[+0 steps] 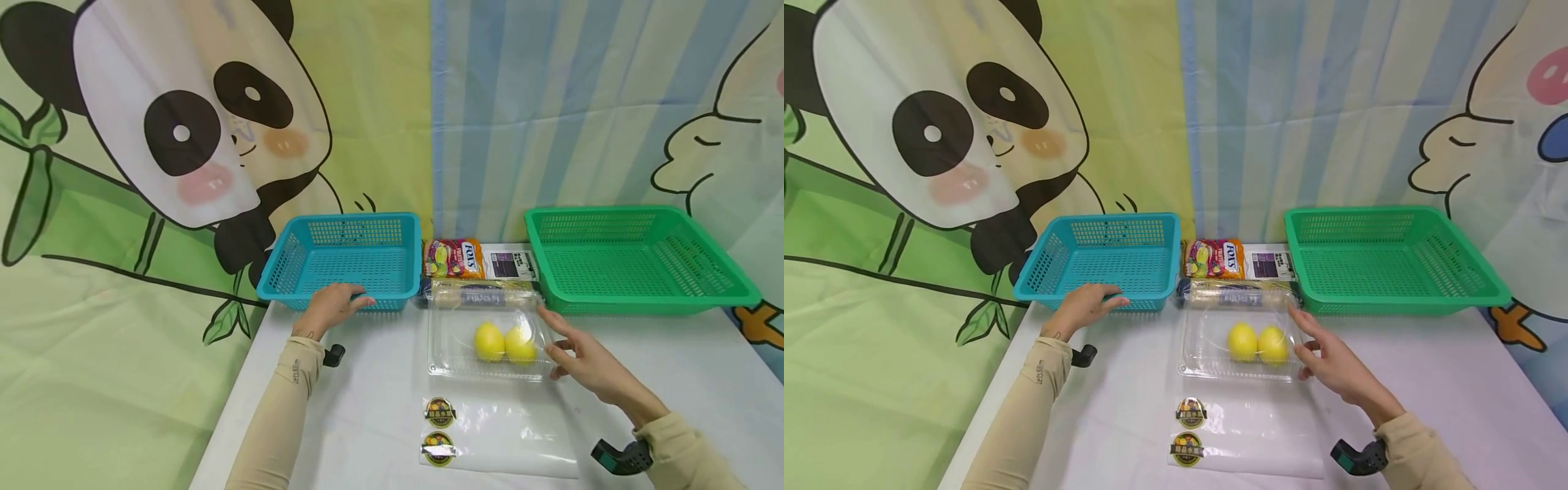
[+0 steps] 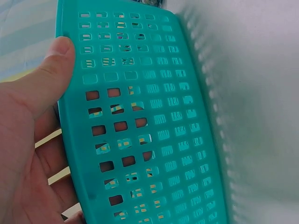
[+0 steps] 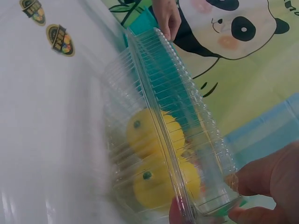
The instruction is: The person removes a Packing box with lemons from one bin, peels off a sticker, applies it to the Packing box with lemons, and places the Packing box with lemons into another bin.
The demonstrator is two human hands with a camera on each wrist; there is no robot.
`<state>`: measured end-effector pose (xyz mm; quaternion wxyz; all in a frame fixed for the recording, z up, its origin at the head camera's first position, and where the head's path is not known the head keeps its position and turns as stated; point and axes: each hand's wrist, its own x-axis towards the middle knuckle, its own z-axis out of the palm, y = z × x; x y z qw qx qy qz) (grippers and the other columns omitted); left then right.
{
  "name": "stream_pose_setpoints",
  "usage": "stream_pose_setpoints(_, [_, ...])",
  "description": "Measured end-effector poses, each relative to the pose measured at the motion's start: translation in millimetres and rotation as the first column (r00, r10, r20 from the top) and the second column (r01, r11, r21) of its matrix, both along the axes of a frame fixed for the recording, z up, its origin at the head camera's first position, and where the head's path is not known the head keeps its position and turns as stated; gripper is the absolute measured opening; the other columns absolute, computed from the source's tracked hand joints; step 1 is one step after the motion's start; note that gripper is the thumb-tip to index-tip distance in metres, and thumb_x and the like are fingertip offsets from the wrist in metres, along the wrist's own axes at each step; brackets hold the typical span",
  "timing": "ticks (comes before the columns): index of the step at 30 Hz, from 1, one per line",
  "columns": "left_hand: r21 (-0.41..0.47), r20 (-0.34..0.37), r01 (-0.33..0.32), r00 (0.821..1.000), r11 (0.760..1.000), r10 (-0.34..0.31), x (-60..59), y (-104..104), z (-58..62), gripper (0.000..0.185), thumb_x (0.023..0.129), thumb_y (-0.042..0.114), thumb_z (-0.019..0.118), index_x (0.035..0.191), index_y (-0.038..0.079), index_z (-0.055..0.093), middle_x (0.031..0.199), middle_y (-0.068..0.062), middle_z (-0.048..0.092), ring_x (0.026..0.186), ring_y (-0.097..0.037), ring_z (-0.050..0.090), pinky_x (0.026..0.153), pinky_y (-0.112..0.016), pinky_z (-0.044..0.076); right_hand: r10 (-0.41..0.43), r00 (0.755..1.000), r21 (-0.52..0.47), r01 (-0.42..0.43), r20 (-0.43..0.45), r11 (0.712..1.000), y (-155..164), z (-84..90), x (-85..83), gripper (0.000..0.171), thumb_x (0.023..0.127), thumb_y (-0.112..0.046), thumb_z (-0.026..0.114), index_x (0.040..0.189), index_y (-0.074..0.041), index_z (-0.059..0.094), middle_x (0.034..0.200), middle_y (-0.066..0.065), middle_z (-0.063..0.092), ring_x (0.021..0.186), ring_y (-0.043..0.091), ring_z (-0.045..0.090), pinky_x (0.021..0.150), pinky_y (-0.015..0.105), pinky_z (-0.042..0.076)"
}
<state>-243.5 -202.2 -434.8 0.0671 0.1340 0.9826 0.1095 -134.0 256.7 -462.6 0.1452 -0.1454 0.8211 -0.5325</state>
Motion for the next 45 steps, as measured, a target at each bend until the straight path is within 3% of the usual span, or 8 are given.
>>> stream_pose_setpoints(3, [0.006,0.001,-0.002,1.000,1.000,0.002,0.3,0,0.1,0.059,0.091,0.056,0.051,0.133,0.016,0.058,0.131,-0.008,0.061,0.121,-0.033,0.055,0.096,-0.052,0.046,-0.012,1.000,0.022,0.012,0.014,1.000,0,-4.4,0.9,0.070,0.100,-0.015,0.049,0.155,-0.025,0.006,0.159,0.017,-0.009,0.089,0.040,0.064,0.068,0.037,0.057])
stream_pose_setpoints(8, [0.040,-0.100,0.027,0.995,0.999,-0.023,6.4,1,-2.7,0.050,0.093,0.049,0.054,0.129,0.015,0.061,0.127,-0.007,0.063,0.119,-0.032,0.057,0.100,-0.052,0.043,-0.038,0.999,0.011,0.037,0.024,0.999,-1,-8.0,0.7,0.069,0.100,-0.019,0.049,0.155,-0.027,0.008,0.159,0.017,-0.006,0.107,0.046,0.057,0.071,0.037,0.057])
stream_pose_setpoints(13, [0.163,-0.373,0.152,0.924,0.975,-0.082,33.4,15,-7.7,0.034,0.091,0.031,0.065,0.120,0.013,0.064,0.116,-0.005,0.065,0.111,-0.025,0.058,0.096,-0.043,0.046,-0.100,0.985,0.191,0.126,-0.144,0.973,-2,0.9,5.8,0.066,0.100,-0.033,0.047,0.154,-0.031,0.008,0.159,0.020,0.009,0.120,0.050,0.047,0.077,0.050,0.054])
stream_pose_setpoints(17, [0.233,-0.312,0.211,0.941,0.949,-0.132,65.8,39,-14.1,0.025,0.089,0.025,0.068,0.109,0.011,0.064,0.099,-0.003,0.063,0.093,-0.019,0.059,0.079,-0.032,0.050,-0.168,0.845,0.255,0.334,-0.509,0.908,-14,20.6,18.3,0.056,0.096,-0.022,0.057,0.148,-0.022,0.036,0.140,0.020,0.048,0.103,0.036,0.063,0.074,0.044,0.055])
stream_pose_setpoints(20, [0.249,-0.114,0.201,0.978,0.947,-0.178,83.1,55,-29.6,0.027,0.089,0.027,0.068,0.108,0.009,0.063,0.095,-0.004,0.063,0.084,-0.015,0.058,0.072,-0.029,0.050,-0.142,0.759,0.178,0.323,-0.635,0.930,-36,29.3,29.0,0.041,0.090,-0.010,0.065,0.131,-0.016,0.058,0.114,0.006,0.068,0.084,0.015,0.068,0.065,0.025,0.055])
stream_pose_setpoints(24, [0.265,0.048,0.222,0.969,0.938,-0.243,97.1,71,-56.1,0.033,0.088,0.032,0.069,0.109,0.008,0.062,0.095,-0.004,0.061,0.080,-0.009,0.053,0.071,-0.025,0.048,0.070,0.820,0.178,0.040,-0.569,0.983,-65,16.6,40.0,0.029,0.089,-0.013,0.067,0.117,-0.017,0.066,0.098,-0.008,0.070,0.078,0.001,0.064,0.063,0.018,0.053])
stream_pose_setpoints(30, [0.266,0.109,0.245,0.953,0.932,-0.282,109.5,90,-76.6,0.038,0.083,0.042,0.071,0.104,0.013,0.061,0.096,0.003,0.057,0.083,-0.004,0.050,0.077,-0.022,0.047,0.338,0.847,0.225,-0.266,-0.411,0.938,-88,-25.7,47.4,0.034,0.086,-0.021,0.070,0.119,-0.014,0.064,0.092,-0.005,0.067,0.077,0.000,0.059,0.062,0.020,0.051])
stream_pose_setpoints(45, [0.208,0.072,0.317,0.938,0.925,-0.338,129.0,108,-80.8,0.019,0.083,0.033,0.073,0.079,0.022,0.058,0.078,0.013,0.048,0.074,-0.003,0.042,0.061,-0.017,0.037,0.301,0.862,0.370,-0.145,-0.408,0.918,-102,-63.5,57.1,0.068,0.066,-0.026,0.084,0.127,-0.006,0.061,0.087,-0.008,0.052,0.069,0.000,0.047,0.061,0.014,0.041])
